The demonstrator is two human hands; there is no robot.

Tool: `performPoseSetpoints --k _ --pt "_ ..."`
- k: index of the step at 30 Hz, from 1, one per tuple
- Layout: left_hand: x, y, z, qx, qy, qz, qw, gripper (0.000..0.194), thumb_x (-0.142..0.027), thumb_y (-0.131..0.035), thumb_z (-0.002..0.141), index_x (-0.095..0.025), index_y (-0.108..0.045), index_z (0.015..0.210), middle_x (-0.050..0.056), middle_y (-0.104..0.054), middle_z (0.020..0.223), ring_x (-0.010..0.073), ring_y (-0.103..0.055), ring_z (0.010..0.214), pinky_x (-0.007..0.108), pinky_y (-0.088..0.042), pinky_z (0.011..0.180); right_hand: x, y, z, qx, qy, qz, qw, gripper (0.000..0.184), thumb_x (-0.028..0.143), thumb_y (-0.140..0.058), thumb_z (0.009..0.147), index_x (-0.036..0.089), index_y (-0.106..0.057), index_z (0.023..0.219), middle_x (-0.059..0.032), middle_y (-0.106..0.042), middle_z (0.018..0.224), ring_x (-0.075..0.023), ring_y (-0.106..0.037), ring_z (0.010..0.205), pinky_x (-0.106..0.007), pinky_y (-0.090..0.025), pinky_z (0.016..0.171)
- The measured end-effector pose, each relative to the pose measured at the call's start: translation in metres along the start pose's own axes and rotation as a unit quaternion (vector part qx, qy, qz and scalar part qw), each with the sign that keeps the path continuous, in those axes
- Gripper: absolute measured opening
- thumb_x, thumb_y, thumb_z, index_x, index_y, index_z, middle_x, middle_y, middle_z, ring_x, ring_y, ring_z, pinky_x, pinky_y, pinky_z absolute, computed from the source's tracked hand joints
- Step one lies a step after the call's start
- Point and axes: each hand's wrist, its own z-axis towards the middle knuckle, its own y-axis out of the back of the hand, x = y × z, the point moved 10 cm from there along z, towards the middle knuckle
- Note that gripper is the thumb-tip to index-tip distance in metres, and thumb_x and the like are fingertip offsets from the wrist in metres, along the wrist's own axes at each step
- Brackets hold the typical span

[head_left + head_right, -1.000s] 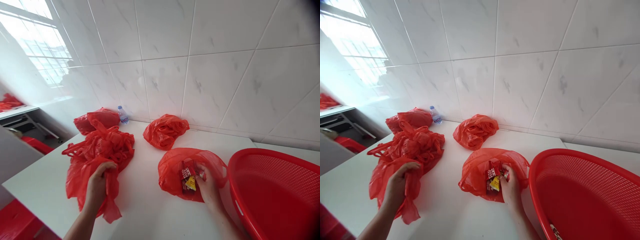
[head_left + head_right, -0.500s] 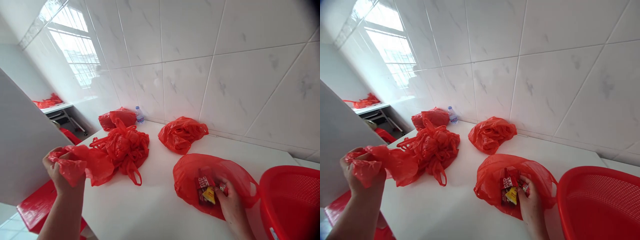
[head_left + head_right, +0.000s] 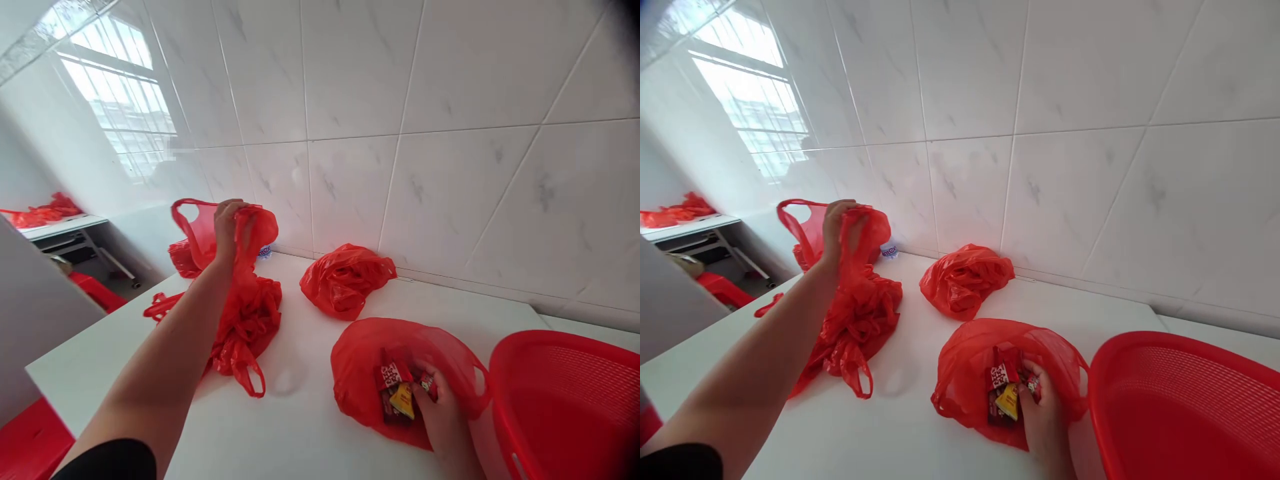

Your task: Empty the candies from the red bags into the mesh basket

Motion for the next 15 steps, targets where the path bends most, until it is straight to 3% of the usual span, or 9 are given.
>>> performPoseSetpoints --k 4,7,10,12,14,15 --pt "-0.009 -0.061 -0.001 0.076 0.000 -0.002 0.997 0.034 -0.018 -0.056 0.077 -0.009 -0.058 0.110 0.010 -0.057 0.116 0.0250 -0.050 0.111 0.039 -0.041 0.094 0.006 0.001 -0.002 -0.006 0.028 0.008 1.000 0.040 0.032 -0.055 0.067 0.020 -0.057 0.105 -0.0066 -0.065 0.107 -0.0238 -0.063 0.093 -0.032 -0.053 0.073" --pt "-0.031 -0.087 -0.019 0.120 -0.024 -0.008 0.992 0.041 -0.008 -0.057 0.072 -0.012 -0.059 0.113 0.014 -0.056 0.122 0.0297 -0.047 0.117 0.045 -0.040 0.096 0.007 -0.002 -0.004 0.007 0.029 0.014 0.999 0.040 0.029 -0.053 0.069 0.020 -0.056 0.108 -0.0062 -0.065 0.108 -0.0225 -0.063 0.092 -0.032 -0.053 0.075" --pt "-0.080 -0.081 -0.053 0.115 -0.061 -0.026 0.991 0.040 -0.006 -0.043 0.080 -0.018 -0.058 0.115 0.008 -0.054 0.127 0.0241 -0.047 0.120 0.040 -0.037 0.100 0.008 -0.002 -0.006 0.008 0.023 0.028 0.999 0.041 0.025 -0.051 0.069 0.020 -0.056 0.110 -0.0060 -0.065 0.109 -0.0217 -0.064 0.091 -0.031 -0.053 0.072" --pt "-0.124 -0.063 -0.088 0.107 -0.079 -0.076 0.988 0.033 -0.012 -0.040 0.085 -0.020 -0.059 0.111 0.006 -0.060 0.117 0.0200 -0.057 0.104 0.034 -0.046 0.089 0.011 -0.001 -0.007 0.005 0.018 0.053 0.998 0.040 0.023 -0.051 0.069 0.020 -0.056 0.109 -0.0054 -0.067 0.106 -0.0214 -0.064 0.090 -0.031 -0.053 0.071" --pt "-0.179 -0.054 -0.135 0.182 -0.143 -0.162 0.959 0.026 -0.017 -0.043 0.087 -0.024 -0.062 0.104 0.002 -0.067 0.100 0.0160 -0.063 0.089 0.027 -0.050 0.079 0.015 0.003 -0.006 -0.005 0.015 0.067 0.998 0.038 0.021 -0.050 0.068 0.020 -0.057 0.105 -0.0047 -0.067 0.104 -0.0213 -0.064 0.091 -0.030 -0.053 0.072" --pt "-0.212 -0.056 -0.167 0.267 -0.203 -0.204 0.920 0.026 -0.017 -0.044 0.088 -0.026 -0.062 0.104 0.000 -0.068 0.099 0.0142 -0.063 0.087 0.025 -0.050 0.079 0.018 0.006 -0.005 -0.014 0.014 0.067 0.998 0.037 0.021 -0.050 0.068 0.020 -0.057 0.104 -0.0046 -0.067 0.103 -0.0214 -0.063 0.093 -0.031 -0.053 0.074"
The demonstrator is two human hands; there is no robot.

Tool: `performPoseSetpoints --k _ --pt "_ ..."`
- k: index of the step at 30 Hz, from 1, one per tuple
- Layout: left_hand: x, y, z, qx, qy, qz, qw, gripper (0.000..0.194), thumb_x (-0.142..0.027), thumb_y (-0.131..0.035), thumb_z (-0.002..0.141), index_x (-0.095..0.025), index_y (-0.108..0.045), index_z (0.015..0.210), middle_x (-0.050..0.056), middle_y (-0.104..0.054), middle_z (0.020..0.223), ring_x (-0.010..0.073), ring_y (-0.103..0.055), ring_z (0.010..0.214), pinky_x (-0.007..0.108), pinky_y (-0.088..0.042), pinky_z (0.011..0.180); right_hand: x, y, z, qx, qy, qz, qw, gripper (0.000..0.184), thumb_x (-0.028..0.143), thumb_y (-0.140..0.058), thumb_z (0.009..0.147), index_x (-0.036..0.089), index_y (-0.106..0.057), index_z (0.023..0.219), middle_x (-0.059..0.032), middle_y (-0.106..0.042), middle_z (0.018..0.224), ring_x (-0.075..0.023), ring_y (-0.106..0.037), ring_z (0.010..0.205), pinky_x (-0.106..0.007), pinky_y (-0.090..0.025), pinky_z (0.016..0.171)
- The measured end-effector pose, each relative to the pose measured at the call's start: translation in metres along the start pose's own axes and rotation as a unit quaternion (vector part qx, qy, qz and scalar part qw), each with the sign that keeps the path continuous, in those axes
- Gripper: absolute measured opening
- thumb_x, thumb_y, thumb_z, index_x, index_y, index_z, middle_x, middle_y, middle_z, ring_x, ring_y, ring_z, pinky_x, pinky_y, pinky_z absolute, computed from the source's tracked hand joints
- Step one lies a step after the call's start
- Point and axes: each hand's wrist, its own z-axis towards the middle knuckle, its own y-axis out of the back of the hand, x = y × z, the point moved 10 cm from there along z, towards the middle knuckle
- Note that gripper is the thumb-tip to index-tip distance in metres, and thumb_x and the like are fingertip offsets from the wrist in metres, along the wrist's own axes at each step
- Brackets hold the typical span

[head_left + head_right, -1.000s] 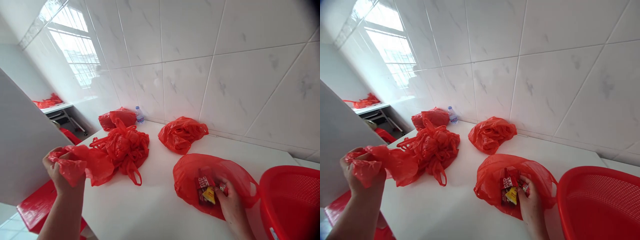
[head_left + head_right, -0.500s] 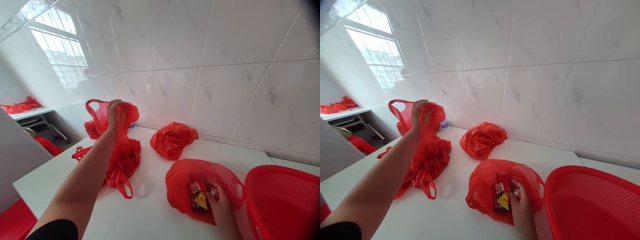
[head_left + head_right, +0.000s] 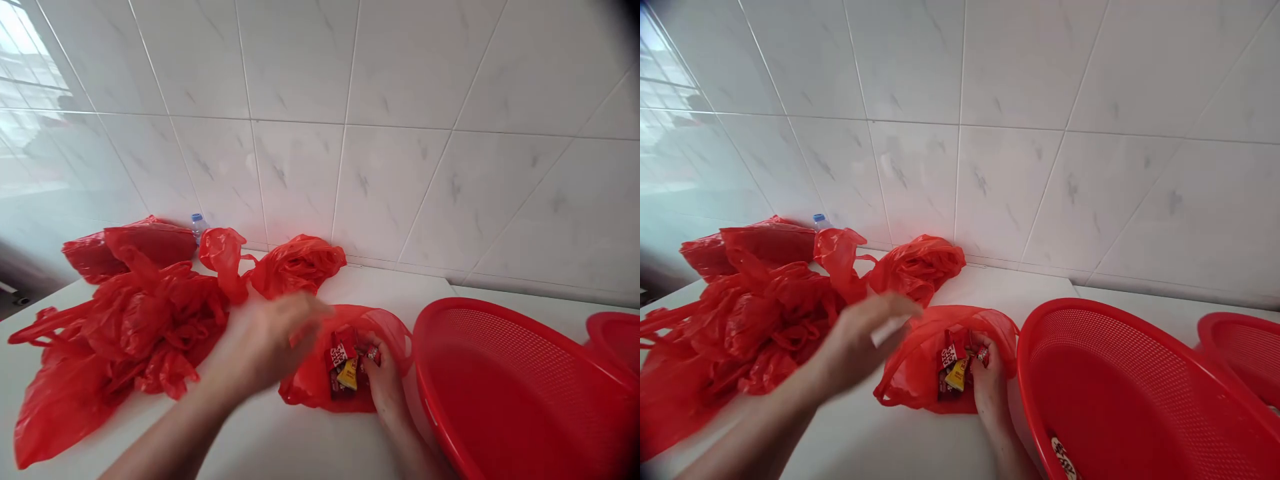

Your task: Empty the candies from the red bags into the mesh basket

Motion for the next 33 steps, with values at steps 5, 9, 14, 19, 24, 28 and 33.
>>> performPoseSetpoints --k 5,9,14,19,24,28,33 --pt "-0.061 -0.109 -0.055 0.313 -0.047 -0.039 0.948 0.022 -0.018 -0.056 0.082 -0.026 -0.061 0.102 0.002 -0.068 0.096 0.0180 -0.064 0.084 0.026 -0.050 0.072 0.027 0.008 0.009 -0.031 0.060 -0.064 0.996 0.041 0.027 -0.052 0.074 0.020 -0.053 0.115 -0.0074 -0.058 0.120 -0.0232 -0.054 0.113 -0.037 -0.044 0.095" --pt "0.003 -0.128 -0.053 0.306 0.033 0.144 0.940 0.021 -0.007 -0.049 0.076 -0.019 -0.061 0.089 0.009 -0.064 0.095 0.0232 -0.063 0.086 0.033 -0.050 0.073 0.043 0.012 0.010 -0.023 0.124 -0.146 0.981 0.054 0.031 -0.052 0.078 0.019 -0.045 0.130 -0.0092 -0.050 0.133 -0.0247 -0.044 0.125 -0.043 -0.035 0.104" --pt "0.065 -0.102 -0.047 0.274 0.125 0.209 0.931 0.030 -0.007 -0.053 0.068 -0.019 -0.059 0.094 0.009 -0.065 0.095 0.0261 -0.062 0.092 0.035 -0.048 0.075 0.052 0.031 -0.008 -0.024 0.183 -0.275 0.944 0.035 0.025 -0.060 0.070 0.026 -0.064 0.105 -0.0054 -0.064 0.106 -0.0287 -0.055 0.105 -0.049 -0.036 0.099" --pt "0.067 -0.086 -0.041 0.262 0.141 0.185 0.936 0.041 -0.007 -0.055 0.067 -0.024 -0.057 0.105 0.006 -0.067 0.101 0.0252 -0.062 0.094 0.033 -0.046 0.076 0.050 0.032 -0.008 0.034 0.169 -0.311 0.935 0.054 0.015 -0.062 0.062 0.028 -0.062 0.114 -0.0054 -0.062 0.116 -0.0313 -0.052 0.112 -0.050 -0.038 0.098" --pt "0.054 -0.099 -0.032 0.254 0.133 0.132 0.949 0.054 -0.017 -0.055 0.072 -0.027 -0.048 0.124 0.007 -0.066 0.111 0.0283 -0.063 0.098 0.034 -0.048 0.073 0.072 0.035 0.001 -0.004 0.186 -0.299 0.936 0.041 0.016 -0.058 0.069 0.024 -0.063 0.109 -0.0072 -0.063 0.110 -0.0289 -0.056 0.104 -0.046 -0.043 0.090" --pt "0.045 -0.109 -0.015 0.192 0.130 0.086 0.969 0.057 -0.018 -0.050 0.080 -0.026 -0.038 0.135 0.008 -0.060 0.123 0.0266 -0.059 0.108 0.035 -0.049 0.080 0.086 0.003 0.001 0.042 0.212 -0.264 0.940 0.017 0.021 -0.051 0.078 0.025 -0.066 0.082 -0.0033 -0.067 0.088 -0.0235 -0.060 0.083 -0.037 -0.046 0.075" --pt "0.040 -0.102 -0.001 0.102 0.113 0.027 0.988 0.041 -0.010 -0.048 0.079 -0.027 -0.056 0.116 0.002 -0.066 0.112 0.0177 -0.064 0.096 0.026 -0.050 0.079 0.077 -0.033 0.013 0.091 0.178 -0.197 0.960 0.016 0.019 -0.053 0.074 0.024 -0.069 0.075 -0.0018 -0.070 0.077 -0.0220 -0.062 0.075 -0.033 -0.047 0.072"
